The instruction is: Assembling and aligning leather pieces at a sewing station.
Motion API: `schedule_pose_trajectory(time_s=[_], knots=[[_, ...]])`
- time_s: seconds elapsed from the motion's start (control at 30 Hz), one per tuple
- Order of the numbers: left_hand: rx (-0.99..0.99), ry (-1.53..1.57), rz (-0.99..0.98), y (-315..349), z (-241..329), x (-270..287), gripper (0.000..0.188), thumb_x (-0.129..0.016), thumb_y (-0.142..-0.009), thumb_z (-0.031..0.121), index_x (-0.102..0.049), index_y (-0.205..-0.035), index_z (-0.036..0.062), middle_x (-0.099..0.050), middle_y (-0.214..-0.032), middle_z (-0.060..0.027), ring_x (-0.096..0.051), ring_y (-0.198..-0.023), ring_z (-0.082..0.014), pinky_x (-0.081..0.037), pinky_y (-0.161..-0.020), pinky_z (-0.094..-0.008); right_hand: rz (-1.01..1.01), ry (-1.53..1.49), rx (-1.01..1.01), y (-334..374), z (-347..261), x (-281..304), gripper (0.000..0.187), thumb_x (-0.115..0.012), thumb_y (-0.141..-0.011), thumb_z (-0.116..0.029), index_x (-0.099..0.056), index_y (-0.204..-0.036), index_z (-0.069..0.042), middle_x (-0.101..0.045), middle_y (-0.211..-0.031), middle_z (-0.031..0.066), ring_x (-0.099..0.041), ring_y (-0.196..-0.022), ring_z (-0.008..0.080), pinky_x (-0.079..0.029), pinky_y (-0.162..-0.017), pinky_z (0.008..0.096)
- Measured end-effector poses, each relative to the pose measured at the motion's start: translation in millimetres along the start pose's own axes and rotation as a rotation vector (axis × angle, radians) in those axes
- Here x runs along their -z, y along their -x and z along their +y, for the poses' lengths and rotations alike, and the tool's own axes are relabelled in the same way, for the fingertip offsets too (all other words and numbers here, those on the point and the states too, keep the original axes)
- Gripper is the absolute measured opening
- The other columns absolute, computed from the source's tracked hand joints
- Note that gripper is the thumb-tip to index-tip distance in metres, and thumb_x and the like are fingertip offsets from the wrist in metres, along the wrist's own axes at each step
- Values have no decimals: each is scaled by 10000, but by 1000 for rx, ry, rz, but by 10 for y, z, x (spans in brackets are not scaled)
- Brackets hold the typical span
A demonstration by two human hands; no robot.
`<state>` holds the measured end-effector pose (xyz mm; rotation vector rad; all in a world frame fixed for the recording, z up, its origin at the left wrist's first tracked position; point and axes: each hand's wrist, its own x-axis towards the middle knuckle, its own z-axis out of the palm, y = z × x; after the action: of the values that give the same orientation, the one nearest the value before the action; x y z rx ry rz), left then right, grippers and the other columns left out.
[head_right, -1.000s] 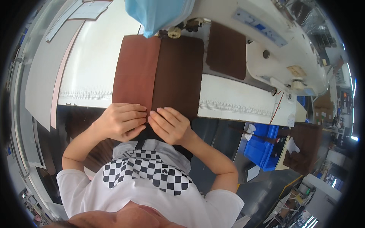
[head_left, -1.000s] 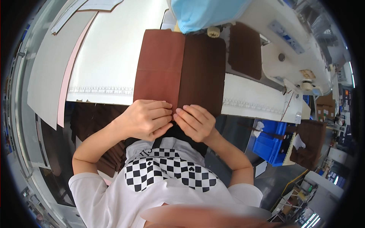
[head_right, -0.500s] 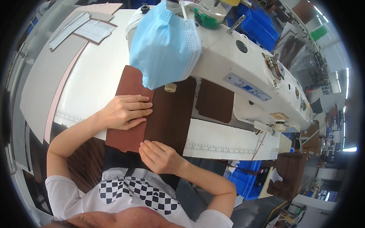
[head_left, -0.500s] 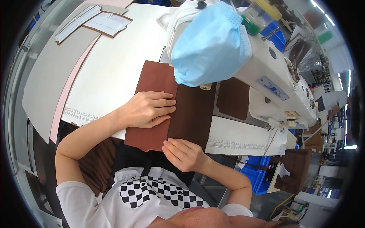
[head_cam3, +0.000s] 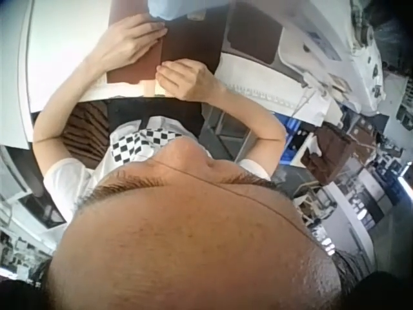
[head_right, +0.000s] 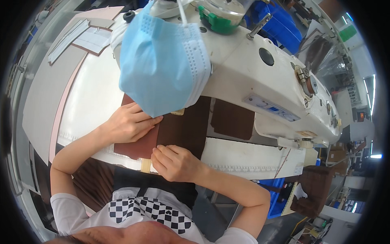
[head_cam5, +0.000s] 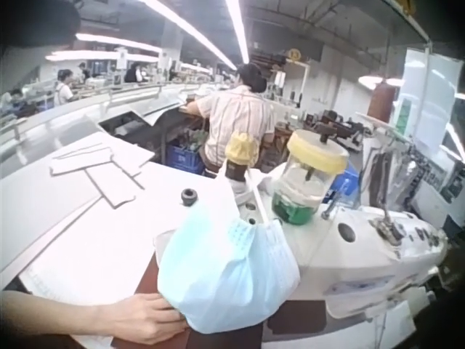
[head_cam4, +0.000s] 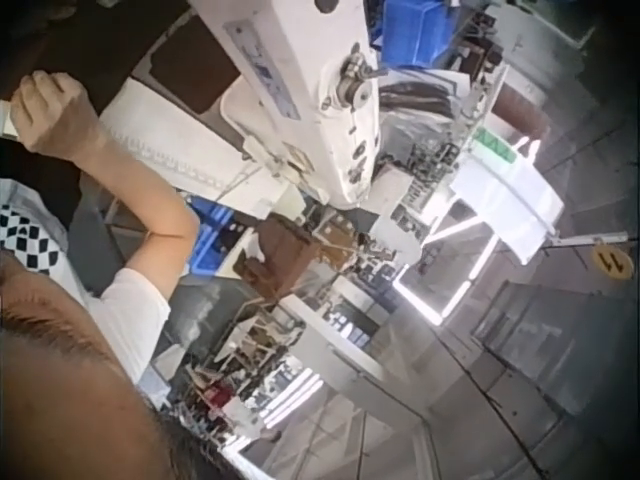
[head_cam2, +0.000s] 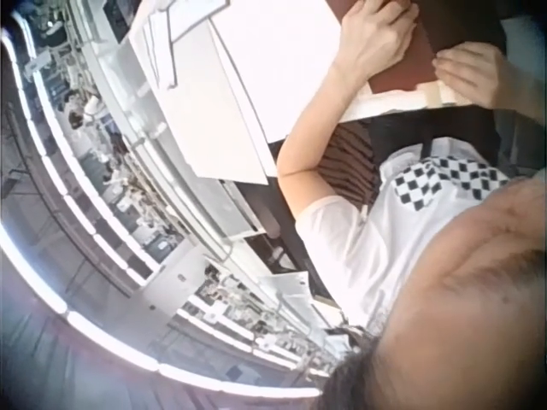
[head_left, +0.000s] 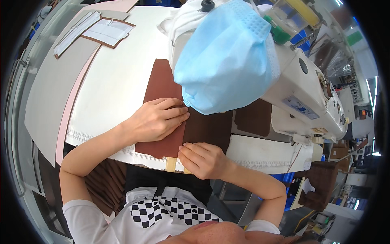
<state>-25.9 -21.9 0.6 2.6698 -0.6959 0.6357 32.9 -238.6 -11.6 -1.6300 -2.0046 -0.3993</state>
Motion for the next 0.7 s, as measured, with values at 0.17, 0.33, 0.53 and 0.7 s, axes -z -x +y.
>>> schedule_pose_trajectory(time_s=[0.17, 0.33, 0.53, 0.7], knots=[[9, -39, -19, -19, -27, 53, 235, -658, -732, 108, -714, -932, -3, -669, -926, -71, -595, -975, -229, -493, -813, -320, 10, 0, 53, -50, 167, -24, 154, -637, -693, -96, -642, -808, 6, -658, -865, 124, -649, -835, 221, -537, -664, 281], [50, -38, -56, -69, -106, 93, 199, -661, -722, 115, -720, -883, 14, -663, -891, -50, -571, -914, -207, -447, -741, -305, -8, 0, 69, -94, 316, -20, 155, -647, -689, -79, -645, -818, 6, -662, -868, 123, -656, -821, 216, -541, -641, 279], [39, -58, -100, -84, -195, 161, 232, -669, -711, 112, -705, -918, 13, -654, -979, -42, -561, -943, -215, -432, -785, -325, 24, 45, 77, -125, 438, -64, 134, -652, -683, -66, -644, -798, 2, -660, -854, 108, -653, -814, 205, -531, -623, 273], [-10, 163, -126, 119, 26, 144, 301, -674, -737, 144, -682, -1001, 0, -667, -1058, -111, -611, -1048, -251, -492, -930, -380, 59, 53, 62, -95, 446, -81, 103, -652, -683, -59, -634, -771, -9, -643, -813, 80, -641, -812, 178, -511, -623, 257]])
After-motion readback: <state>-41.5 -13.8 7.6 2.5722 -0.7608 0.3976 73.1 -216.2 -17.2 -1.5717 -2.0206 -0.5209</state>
